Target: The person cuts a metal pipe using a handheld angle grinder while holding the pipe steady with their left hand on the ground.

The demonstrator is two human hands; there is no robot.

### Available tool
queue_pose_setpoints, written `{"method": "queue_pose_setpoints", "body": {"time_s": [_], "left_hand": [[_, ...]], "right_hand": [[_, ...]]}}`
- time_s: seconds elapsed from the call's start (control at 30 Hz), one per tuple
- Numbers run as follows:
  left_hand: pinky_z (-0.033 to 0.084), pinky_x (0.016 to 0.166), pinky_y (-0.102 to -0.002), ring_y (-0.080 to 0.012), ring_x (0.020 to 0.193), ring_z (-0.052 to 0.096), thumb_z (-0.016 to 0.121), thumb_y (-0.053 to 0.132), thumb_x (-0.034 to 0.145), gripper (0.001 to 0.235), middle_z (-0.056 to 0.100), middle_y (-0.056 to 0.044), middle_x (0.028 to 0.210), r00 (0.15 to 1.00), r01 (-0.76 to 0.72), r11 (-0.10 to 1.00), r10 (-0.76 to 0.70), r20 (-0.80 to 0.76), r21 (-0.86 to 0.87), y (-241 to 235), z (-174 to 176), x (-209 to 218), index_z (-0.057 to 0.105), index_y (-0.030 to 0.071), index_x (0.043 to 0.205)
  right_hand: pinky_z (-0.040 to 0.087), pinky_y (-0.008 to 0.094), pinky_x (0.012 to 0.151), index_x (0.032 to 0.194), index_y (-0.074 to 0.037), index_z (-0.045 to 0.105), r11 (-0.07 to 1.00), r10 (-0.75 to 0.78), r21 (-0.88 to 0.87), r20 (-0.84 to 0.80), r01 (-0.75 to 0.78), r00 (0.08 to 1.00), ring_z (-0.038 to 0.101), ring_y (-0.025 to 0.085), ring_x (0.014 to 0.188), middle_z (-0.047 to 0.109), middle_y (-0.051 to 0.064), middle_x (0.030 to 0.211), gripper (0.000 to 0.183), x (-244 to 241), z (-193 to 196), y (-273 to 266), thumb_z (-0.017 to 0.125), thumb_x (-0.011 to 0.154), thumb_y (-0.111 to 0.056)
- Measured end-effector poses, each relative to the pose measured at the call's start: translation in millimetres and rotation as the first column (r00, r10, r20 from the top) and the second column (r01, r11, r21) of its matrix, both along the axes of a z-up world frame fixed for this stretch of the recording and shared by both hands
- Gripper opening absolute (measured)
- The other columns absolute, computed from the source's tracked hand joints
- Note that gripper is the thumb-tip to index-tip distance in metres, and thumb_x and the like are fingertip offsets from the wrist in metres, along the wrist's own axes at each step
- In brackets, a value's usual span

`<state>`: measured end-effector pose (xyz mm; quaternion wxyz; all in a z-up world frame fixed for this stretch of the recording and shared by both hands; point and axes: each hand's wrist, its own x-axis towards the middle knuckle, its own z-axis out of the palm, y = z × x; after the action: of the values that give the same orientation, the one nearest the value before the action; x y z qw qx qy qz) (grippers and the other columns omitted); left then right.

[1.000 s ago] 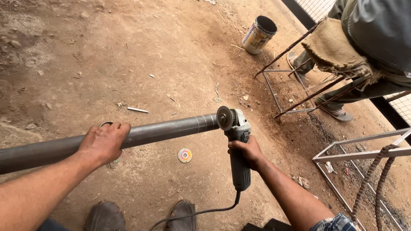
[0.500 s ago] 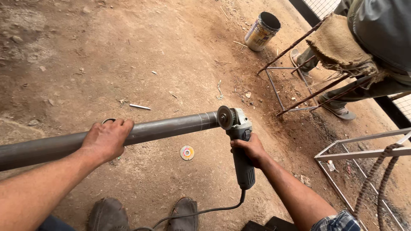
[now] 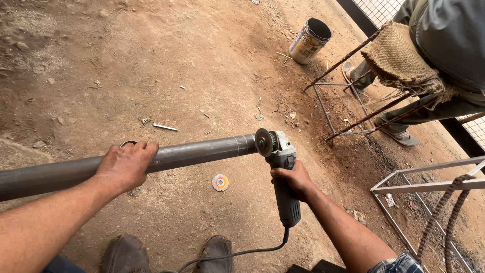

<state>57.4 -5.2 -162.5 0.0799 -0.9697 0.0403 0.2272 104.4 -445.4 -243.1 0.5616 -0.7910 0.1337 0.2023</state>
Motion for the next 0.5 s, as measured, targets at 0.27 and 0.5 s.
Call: {"method": "queue_pose_setpoints", "body": {"time_s": [0.27,0.5], "left_hand": [[0.053,0.111,-0.041,-0.0144,0.118,0.064,0.062,0.008,0.095,0.052,0.064,-0.001,0.127,1.000,0.010,1.000,-0.010,0.005,0.008,-1.9,2.1,-0.1,0.046,0.022,0.142],[0.052,0.112,-0.043,-0.0149,0.122,0.062,0.060,0.009,0.096,0.052,0.061,-0.001,0.130,1.000,0.021,1.000,-0.021,-0.008,0.020,-1.9,1.1,-1.7,0.044,0.022,0.143]], "right_hand": [[0.068,0.045,0.076,0.118,0.002,0.050,0.999,0.037,-0.014,-0.006,-0.037,0.999,0.076,0.026,0.080,0.069,0.019,0.092,0.063,0.6,1.5,-0.2,0.082,0.069,-0.023],[0.068,0.047,0.077,0.117,0.003,0.051,0.997,0.037,-0.060,-0.024,-0.038,0.999,0.077,0.027,0.080,0.070,0.019,0.091,0.063,0.3,-1.0,-1.6,0.082,0.069,-0.024]]}}
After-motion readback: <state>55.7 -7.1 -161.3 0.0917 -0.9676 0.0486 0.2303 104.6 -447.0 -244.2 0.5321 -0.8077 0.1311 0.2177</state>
